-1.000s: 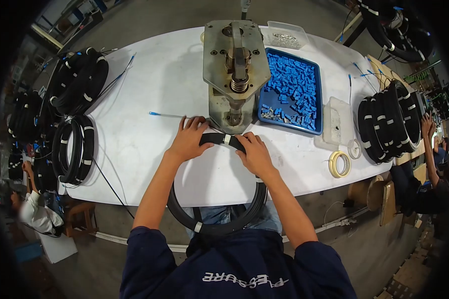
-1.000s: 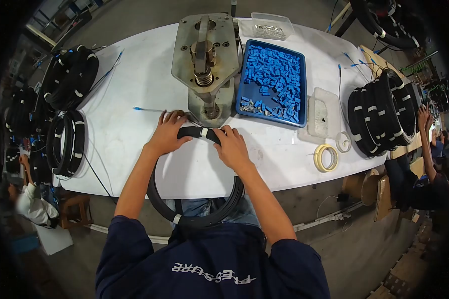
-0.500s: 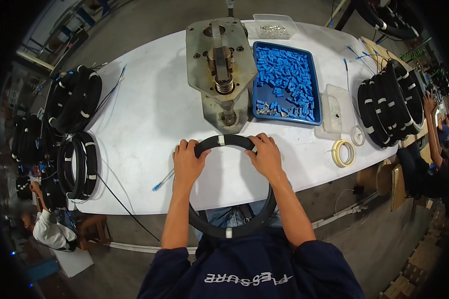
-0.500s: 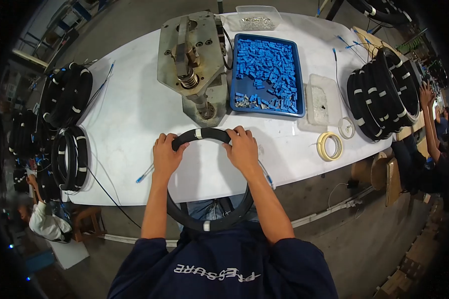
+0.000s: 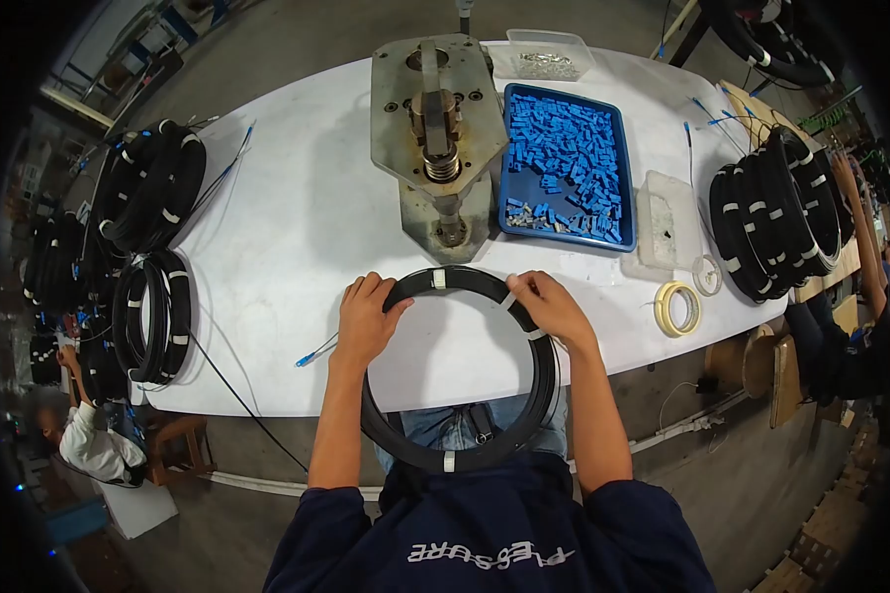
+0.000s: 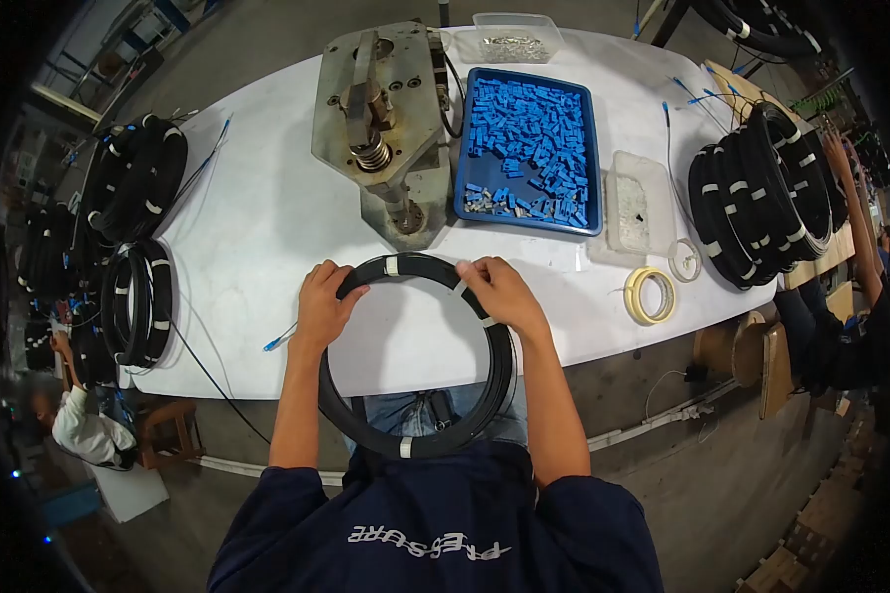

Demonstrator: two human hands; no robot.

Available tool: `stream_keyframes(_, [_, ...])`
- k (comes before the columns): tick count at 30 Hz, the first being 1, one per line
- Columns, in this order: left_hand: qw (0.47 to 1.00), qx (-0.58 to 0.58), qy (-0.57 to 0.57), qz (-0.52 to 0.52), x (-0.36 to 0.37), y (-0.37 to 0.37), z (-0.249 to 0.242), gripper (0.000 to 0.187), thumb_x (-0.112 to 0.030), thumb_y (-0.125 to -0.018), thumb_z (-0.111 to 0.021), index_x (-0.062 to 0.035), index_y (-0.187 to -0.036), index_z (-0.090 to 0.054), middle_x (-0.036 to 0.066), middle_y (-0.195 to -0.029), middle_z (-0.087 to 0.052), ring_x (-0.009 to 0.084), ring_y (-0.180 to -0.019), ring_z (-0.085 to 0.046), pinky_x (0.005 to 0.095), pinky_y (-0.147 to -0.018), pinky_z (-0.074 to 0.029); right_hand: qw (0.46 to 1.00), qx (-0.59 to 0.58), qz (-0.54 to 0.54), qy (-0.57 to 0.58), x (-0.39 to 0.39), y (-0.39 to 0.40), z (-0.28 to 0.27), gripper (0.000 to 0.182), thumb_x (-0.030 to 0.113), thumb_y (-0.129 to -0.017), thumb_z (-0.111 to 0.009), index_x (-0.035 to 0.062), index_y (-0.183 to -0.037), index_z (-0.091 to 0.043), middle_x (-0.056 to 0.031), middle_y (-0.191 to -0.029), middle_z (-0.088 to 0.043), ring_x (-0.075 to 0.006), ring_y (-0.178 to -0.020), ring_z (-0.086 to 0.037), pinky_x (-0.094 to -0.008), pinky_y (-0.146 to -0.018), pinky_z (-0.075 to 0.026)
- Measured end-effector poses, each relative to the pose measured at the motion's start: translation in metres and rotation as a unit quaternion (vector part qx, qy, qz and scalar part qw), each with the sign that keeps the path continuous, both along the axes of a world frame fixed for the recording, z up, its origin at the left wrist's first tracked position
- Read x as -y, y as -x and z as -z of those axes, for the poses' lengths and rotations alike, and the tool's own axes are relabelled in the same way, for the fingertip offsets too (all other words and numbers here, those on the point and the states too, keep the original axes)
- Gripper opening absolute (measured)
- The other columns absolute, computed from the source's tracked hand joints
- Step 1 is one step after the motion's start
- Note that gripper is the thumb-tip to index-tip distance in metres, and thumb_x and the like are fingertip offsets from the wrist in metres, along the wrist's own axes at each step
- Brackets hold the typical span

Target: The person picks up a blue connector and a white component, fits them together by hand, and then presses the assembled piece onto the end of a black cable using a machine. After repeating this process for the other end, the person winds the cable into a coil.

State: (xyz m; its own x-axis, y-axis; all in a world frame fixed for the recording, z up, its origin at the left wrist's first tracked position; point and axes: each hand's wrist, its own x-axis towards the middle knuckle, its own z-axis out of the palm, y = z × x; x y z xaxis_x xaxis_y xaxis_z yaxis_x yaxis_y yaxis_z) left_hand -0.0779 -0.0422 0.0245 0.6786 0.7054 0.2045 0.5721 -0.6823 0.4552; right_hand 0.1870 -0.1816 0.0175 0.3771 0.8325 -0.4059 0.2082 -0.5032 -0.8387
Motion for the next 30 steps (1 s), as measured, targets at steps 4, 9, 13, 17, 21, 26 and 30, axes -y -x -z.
stream_keyframes(4, [1.0,0.021,-0.021,0.002,0.001,0.001,-0.002,0.032,-0.022,-0.08,-0.076,0.0015,-0.099,-0.066,0.01,-0.088,-0.056,0.0307,-0.086,-0.054,0.0415,-0.08,-0.044,0.999,-0.012,-0.035,-0.015,-0.009,-0.01,0.014,0.036,0.032,-0.099,-0.057,-0.0031,-0.098,-0.063,-0.0126,-0.085,-0.067,-0.0212,-0.075,-0.061,-0.0354,-0.071,-0.049])
stream_keyframes(9, [0.999,0.011,0.029,-0.006,-0.001,-0.002,0.008,0.032,-0.022,-0.08,-0.077,0.0001,-0.101,-0.067,0.01,-0.087,-0.056,0.0297,-0.087,-0.055,0.0416,-0.081,-0.044,0.976,0.065,0.066,-0.2,-0.035,0.017,0.02,0.019,0.018,-0.1,-0.055,-0.0006,-0.098,-0.057,-0.0073,-0.077,-0.061,-0.0129,-0.066,-0.054,-0.028,-0.064,-0.046])
stream_keyframes(13, [0.999,0.001,0.024,-0.023,0.001,-0.005,0.013,0.033,-0.021,-0.078,-0.078,-0.0018,-0.102,-0.067,0.01,-0.095,-0.057,0.0301,-0.093,-0.055,0.0416,-0.083,-0.044,0.938,0.154,0.107,-0.293,-0.046,0.041,0.018,0.012,0.011,-0.097,-0.059,-0.0009,-0.099,-0.057,-0.0153,-0.082,-0.063,-0.0257,-0.064,-0.059,-0.0349,-0.062,-0.048])
stream_keyframes(17, [0.996,0.062,0.004,-0.057,0.002,-0.011,0.013,0.034,-0.019,-0.076,-0.079,-0.0049,-0.105,-0.069,0.01,-0.108,-0.056,0.0311,-0.102,-0.054,0.0423,-0.087,-0.044,0.916,0.183,0.115,-0.338,-0.042,0.039,0.021,0.014,0.013,-0.098,-0.059,-0.0008,-0.1,-0.058,-0.0145,-0.081,-0.063,-0.0241,-0.063,-0.057,-0.0334,-0.06,-0.046])
stream_keyframes(21, [0.994,0.041,-0.081,-0.059,0.011,-0.005,0.008,0.038,-0.016,-0.075,-0.079,-0.0065,-0.111,-0.069,0.009,-0.108,-0.057,0.0295,-0.102,-0.054,0.0424,-0.088,-0.045,0.923,0.158,0.147,-0.318,-0.041,0.038,0.016,0.014,0.013,-0.098,-0.06,-0.0016,-0.099,-0.06,-0.0128,-0.076,-0.061,-0.0215,-0.062,-0.054,-0.0316,-0.059,-0.044])
stream_keyframes(26, [0.993,0.07,-0.054,-0.078,0.019,0.003,0.022,0.039,-0.014,-0.076,-0.077,-0.0067,-0.114,-0.069,0.007,-0.102,-0.058,0.0276,-0.099,-0.055,0.0408,-0.084,-0.046,0.918,0.151,0.17,-0.325,-0.043,0.039,0.016,0.015,0.012,-0.098,-0.059,-0.0022,-0.099,-0.06,-0.0116,-0.075,-0.061,-0.0184,-0.062,-0.053,-0.0311,-0.059,-0.043])
stream_keyframes(30, [0.994,0.056,-0.064,-0.064,0.017,0.0,0.019,0.039,-0.012,-0.078,-0.074,-0.0066,-0.116,-0.068,0.007,-0.103,-0.057,0.0292,-0.1,-0.054,0.0424,-0.085,-0.046,0.932,0.117,0.113,-0.324,-0.048,0.032,0.016,0.017,0.016,-0.101,-0.056,-0.0011,-0.099,-0.057,-0.0037,-0.074,-0.056,-0.0112,-0.067,-0.048,-0.0264,-0.061,-0.041])
